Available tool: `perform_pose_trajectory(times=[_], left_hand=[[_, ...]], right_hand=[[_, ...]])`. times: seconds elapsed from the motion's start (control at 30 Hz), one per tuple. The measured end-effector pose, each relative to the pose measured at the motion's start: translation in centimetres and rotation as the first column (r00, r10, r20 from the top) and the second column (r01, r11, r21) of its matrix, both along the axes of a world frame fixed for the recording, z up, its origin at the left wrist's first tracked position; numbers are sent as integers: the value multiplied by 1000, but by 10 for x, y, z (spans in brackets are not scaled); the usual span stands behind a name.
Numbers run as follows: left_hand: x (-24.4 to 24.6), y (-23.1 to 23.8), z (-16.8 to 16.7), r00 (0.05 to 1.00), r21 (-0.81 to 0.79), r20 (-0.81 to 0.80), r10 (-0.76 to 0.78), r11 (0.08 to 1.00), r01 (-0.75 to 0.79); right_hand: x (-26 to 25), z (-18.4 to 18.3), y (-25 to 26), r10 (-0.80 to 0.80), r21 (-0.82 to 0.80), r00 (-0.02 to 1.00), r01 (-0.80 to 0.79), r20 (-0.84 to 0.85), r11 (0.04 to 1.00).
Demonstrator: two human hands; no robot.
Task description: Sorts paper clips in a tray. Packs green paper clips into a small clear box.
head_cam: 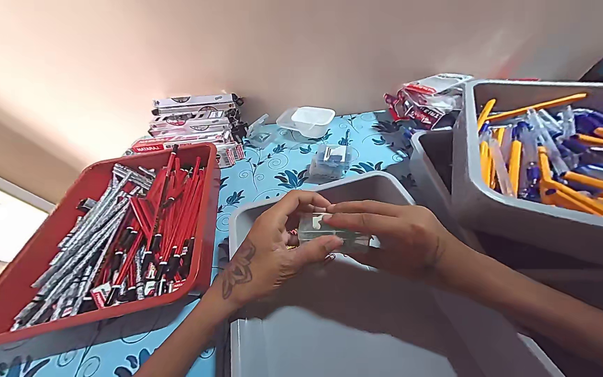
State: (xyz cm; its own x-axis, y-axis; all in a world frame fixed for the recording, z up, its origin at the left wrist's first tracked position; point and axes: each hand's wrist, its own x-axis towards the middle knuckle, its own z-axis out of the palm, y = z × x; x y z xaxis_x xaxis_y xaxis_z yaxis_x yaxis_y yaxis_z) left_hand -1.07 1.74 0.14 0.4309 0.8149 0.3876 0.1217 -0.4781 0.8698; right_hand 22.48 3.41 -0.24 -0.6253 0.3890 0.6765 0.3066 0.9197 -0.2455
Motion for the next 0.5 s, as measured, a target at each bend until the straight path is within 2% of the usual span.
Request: perform_pose_trajectory(times=[0.17,0.23,0.33,0.5], left_hand=[[-1,4,-3,998,-69,-54,-33,997,29],[0,5,-6,998,-33,-50,-42,999,41],[2,2,-7,997,23,-71,22,1000,-20],[5,1,-4,998,36,8,64,997,-64]], right_hand=[[2,-1,-1,-34,-78,999,34,7,996],[2,0,0,-27,-121,1000,25,-14,992],[2,2,-2,-10,-245,998,-7,-68,969],[0,1,0,-3,-304,996,-25,-93,952]])
